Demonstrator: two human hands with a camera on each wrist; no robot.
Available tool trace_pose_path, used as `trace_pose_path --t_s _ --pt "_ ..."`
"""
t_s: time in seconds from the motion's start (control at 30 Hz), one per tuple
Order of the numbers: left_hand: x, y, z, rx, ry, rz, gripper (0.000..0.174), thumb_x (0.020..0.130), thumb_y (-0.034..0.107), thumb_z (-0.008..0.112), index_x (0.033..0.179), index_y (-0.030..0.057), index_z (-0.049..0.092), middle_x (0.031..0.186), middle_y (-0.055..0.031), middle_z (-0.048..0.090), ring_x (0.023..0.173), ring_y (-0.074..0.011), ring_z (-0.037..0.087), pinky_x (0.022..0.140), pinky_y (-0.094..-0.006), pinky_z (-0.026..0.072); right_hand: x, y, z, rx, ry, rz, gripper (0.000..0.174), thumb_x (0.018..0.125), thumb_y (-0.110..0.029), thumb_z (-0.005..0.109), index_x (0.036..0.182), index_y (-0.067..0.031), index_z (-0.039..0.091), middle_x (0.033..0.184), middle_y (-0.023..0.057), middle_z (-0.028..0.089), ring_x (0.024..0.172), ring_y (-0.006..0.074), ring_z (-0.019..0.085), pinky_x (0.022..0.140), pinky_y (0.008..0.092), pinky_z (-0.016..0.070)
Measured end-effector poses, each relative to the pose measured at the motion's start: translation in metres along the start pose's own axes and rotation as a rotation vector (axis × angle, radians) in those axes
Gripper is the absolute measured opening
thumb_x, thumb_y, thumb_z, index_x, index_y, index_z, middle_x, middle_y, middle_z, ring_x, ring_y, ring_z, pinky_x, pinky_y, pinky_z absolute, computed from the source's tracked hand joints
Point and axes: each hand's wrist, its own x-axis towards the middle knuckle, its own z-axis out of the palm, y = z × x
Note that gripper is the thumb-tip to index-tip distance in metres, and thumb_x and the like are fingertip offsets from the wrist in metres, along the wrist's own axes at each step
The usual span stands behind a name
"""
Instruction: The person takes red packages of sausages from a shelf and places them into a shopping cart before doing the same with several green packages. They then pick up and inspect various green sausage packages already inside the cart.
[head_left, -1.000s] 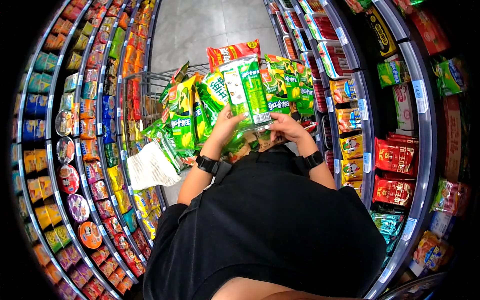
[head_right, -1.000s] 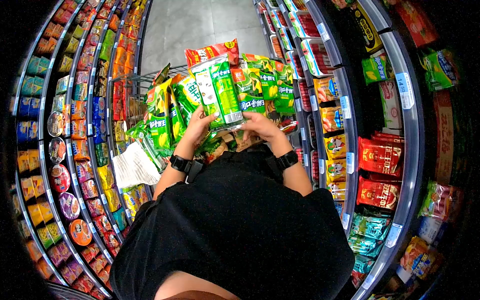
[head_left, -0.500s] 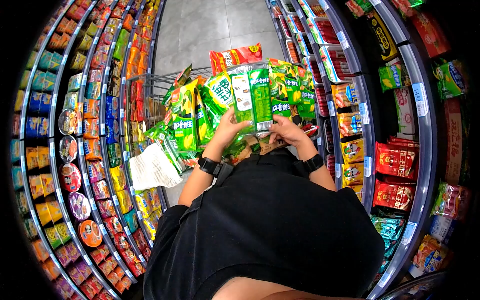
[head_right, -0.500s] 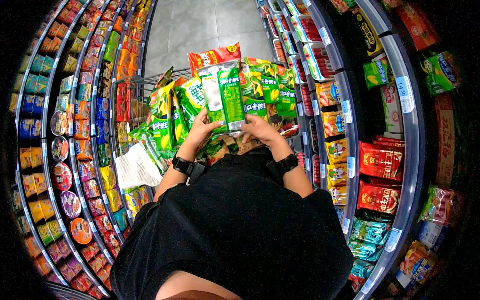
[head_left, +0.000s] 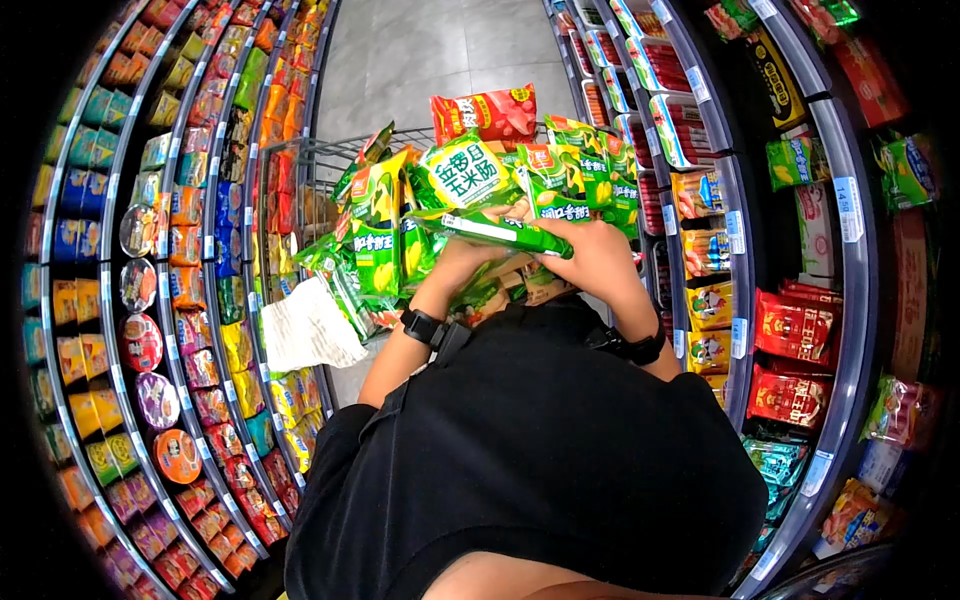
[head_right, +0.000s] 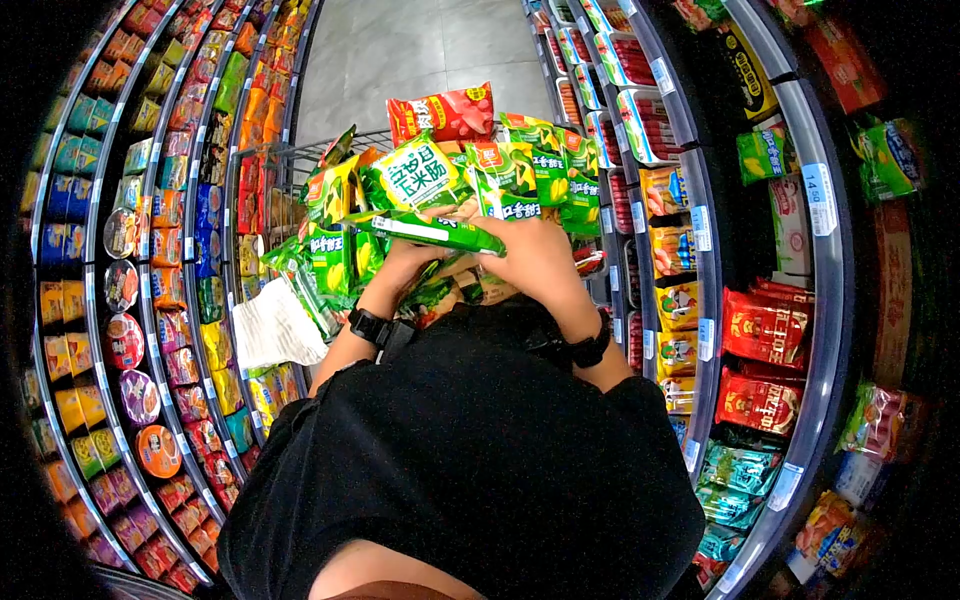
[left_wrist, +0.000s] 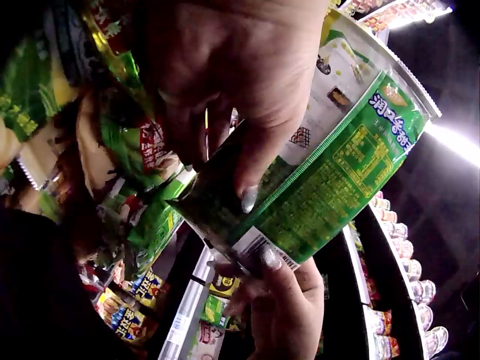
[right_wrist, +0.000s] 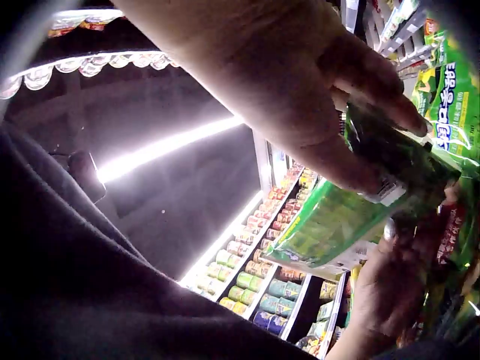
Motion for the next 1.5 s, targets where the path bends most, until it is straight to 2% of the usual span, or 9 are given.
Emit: trace_pose_path --t_s 0.03,0.13,0.4,0.9,1.0,1.13,1.33,1.43,1.5 --pt "0.0000 -0.0003 -0.0008 -0.007 -0.005 -0.005 0.058 0.069 -0.007 0.068 0.123 0.0032 0.049 0.111 -0.0035 0.057 0.101 -0.0132 0.053 0.087 -0.0278 0.0446 0.0001 -0.0024 -0.0014 -0.042 -0.011 0.007 0.035 0.070 -0.032 0.069 0.104 -0.0213 0.065 0.070 0.0102 0.063 0.064 0.0287 0.062 0.058 0.0374 0.0496" --pt "-0.0009 0.0008 0.0005 -0.015 -0.007 -0.003 0.058 0.068 -0.007 0.067 0.123 0.0035 0.049 0.111 -0.0034 0.057 0.101 -0.0132 0.053 0.087 -0.0276 0.0444 0.0001 -0.0027 0.0019 -0.122 -0.021 -0.039 0.034 0.070 -0.032 0.067 0.101 -0.0182 0.062 0.065 0.0114 0.061 0.062 0.0289 0.062 0.055 0.0402 0.0489" --pt "-0.0005 0.0042 -0.0002 0.073 -0.027 0.020 0.058 0.068 -0.005 0.067 0.122 0.0034 0.049 0.113 -0.0045 0.057 0.102 -0.0144 0.053 0.088 -0.0289 0.0440 -0.0008 -0.0058 0.0024 -0.162 -0.006 -0.086 0.036 0.069 -0.032 0.068 0.100 -0.0162 0.062 0.067 0.0110 0.061 0.062 0.0279 0.062 0.054 0.0398 0.0486" --pt "0.0013 -0.0014 -0.0026 0.052 -0.031 0.039 0.055 0.067 -0.006 0.067 0.119 0.0041 0.052 0.110 -0.0043 0.058 0.100 -0.0142 0.054 0.087 -0.0283 0.0443 -0.0026 -0.0046 0.0024 -0.155 -0.036 -0.081 0.040 0.069 -0.032 0.069 0.105 -0.0159 0.061 0.068 0.0114 0.061 0.063 0.0286 0.062 0.055 0.0404 0.0488" --pt "0.0023 -0.0025 -0.0031 0.078 -0.031 0.021 0.062 0.063 -0.013 0.060 0.122 -0.0002 0.047 0.112 -0.0085 0.058 0.105 -0.0185 0.055 0.090 -0.0302 0.0445 -0.0018 -0.0029 0.0036 -0.153 -0.044 -0.088 0.041 0.069 -0.033 0.069 0.106 -0.0156 0.060 0.068 0.0116 0.061 0.064 0.0289 0.062 0.056 0.0405 0.0489" --pt "0.0031 -0.0033 -0.0037 0.061 -0.035 0.015 0.061 0.063 -0.014 0.059 0.122 -0.0003 0.047 0.112 -0.0089 0.058 0.105 -0.0190 0.055 0.089 -0.0303 0.0451 -0.0009 -0.0035 0.0022 -0.176 -0.108 -0.049 0.044 0.071 -0.034 0.069 0.111 -0.0175 0.060 0.075 0.0105 0.063 0.067 0.0282 0.061 0.059 0.0396 0.0478" --pt "0.0023 0.0010 -0.0018 0.034 -0.035 -0.006 0.063 0.063 -0.015 0.058 0.123 -0.0010 0.046 0.114 -0.0102 0.057 0.107 -0.0198 0.054 0.091 -0.0305 0.0443 0.0006 -0.0054 0.0002 -0.179 -0.131 -0.037 0.043 0.072 -0.036 0.068 0.110 -0.0174 0.060 0.076 0.0104 0.063 0.068 0.0284 0.062 0.059 0.0394 0.0481" --pt "0.0031 0.0007 -0.0021 0.026 -0.046 -0.008 0.064 0.062 -0.015 0.057 0.123 -0.0014 0.045 0.116 -0.0112 0.057 0.109 -0.0200 0.053 0.091 -0.0309 0.0440 0.0002 -0.0016 0.0029 -0.166 -0.103 -0.079 0.043 0.071 -0.034 0.068 0.108 -0.0149 0.059 0.070 0.0129 0.061 0.067 0.0298 0.062 0.057 0.0409 0.0490" --pt "0.0041 0.0003 -0.0024 0.008 -0.058 -0.008 0.065 0.061 -0.015 0.058 0.124 -0.0015 0.045 0.117 -0.0118 0.056 0.110 -0.0201 0.053 0.092 -0.0311 0.0440 0.0002 -0.0010 0.0036 -0.180 -0.127 -0.061 0.042 0.072 -0.035 0.068 0.109 -0.0167 0.060 0.074 0.0114 0.062 0.068 0.0290 0.062 0.059 0.0402 0.0484"
